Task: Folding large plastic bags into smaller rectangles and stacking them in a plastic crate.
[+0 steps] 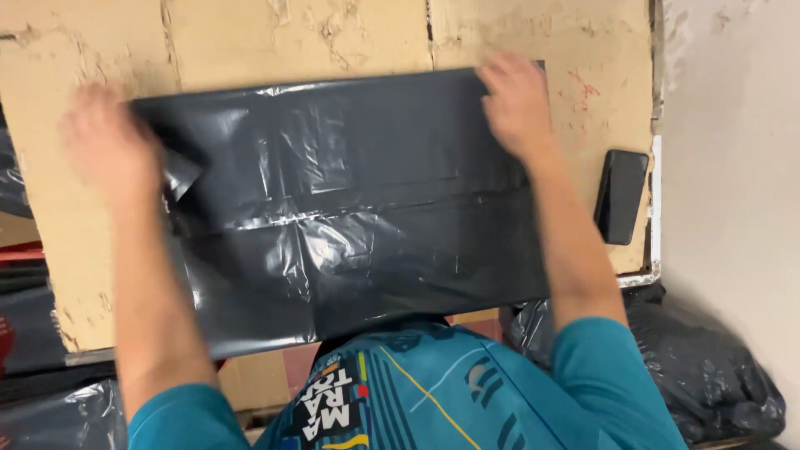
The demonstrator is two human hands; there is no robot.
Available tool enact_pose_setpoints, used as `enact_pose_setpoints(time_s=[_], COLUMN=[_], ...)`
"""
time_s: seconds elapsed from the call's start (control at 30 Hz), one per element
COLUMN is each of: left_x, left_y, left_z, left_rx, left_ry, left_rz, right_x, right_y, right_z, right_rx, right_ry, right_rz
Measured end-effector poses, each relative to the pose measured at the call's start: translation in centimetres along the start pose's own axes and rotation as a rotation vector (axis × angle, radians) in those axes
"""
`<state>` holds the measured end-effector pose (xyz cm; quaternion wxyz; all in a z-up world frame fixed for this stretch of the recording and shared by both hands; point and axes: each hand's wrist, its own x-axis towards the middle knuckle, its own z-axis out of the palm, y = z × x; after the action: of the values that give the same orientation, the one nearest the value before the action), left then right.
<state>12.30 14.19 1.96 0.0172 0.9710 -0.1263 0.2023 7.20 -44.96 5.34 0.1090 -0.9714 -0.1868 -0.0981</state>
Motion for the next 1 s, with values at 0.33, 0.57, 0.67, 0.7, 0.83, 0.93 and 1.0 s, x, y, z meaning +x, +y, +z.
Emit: enact_pose_setpoints(time_s=[0.33, 0.57, 0.67, 0.7, 0.83, 0.93, 1.0], left_x=[2.0, 4.0, 4.8, 4.9, -0.4, -7.0, -12.3], left_y=[4.9, -0.7, -1.2, -1.2, 1.1, 4.1, 5.1], left_z=[1.6, 2.4, -4.3, -7.1, -14.3, -17.3, -16.5], left_rx=[-0.147, 0.432, 0.416, 0.397, 0.407, 0.567, 0.450], left_ry=[-0.615, -0.191, -0.101, 0.008, 0.206, 0.219, 0.021], left_rz=[0.085, 0.303, 0.313, 0.335, 0.367, 0.359, 0.358], right_x=[-0.5, 2.1, 2.0, 1.9, -3.7, -10.0, -15.2], right_y=[2.1, 8.4, 8.2, 7.9, 1.9, -2.3, -3.4], right_z=[4.1, 2.5, -2.4, -4.5, -10.2, -9.4, -6.1], right_rx=[-0.135, -0.452, -0.355, -0.252, -0.245, -0.221, -0.362], right_ry=[-0.346, -0.142, 0.046, 0.178, 0.285, 0.314, 0.215], right_rz=[0.150, 0.061, 0.068, 0.059, -0.034, -0.101, -0.085])
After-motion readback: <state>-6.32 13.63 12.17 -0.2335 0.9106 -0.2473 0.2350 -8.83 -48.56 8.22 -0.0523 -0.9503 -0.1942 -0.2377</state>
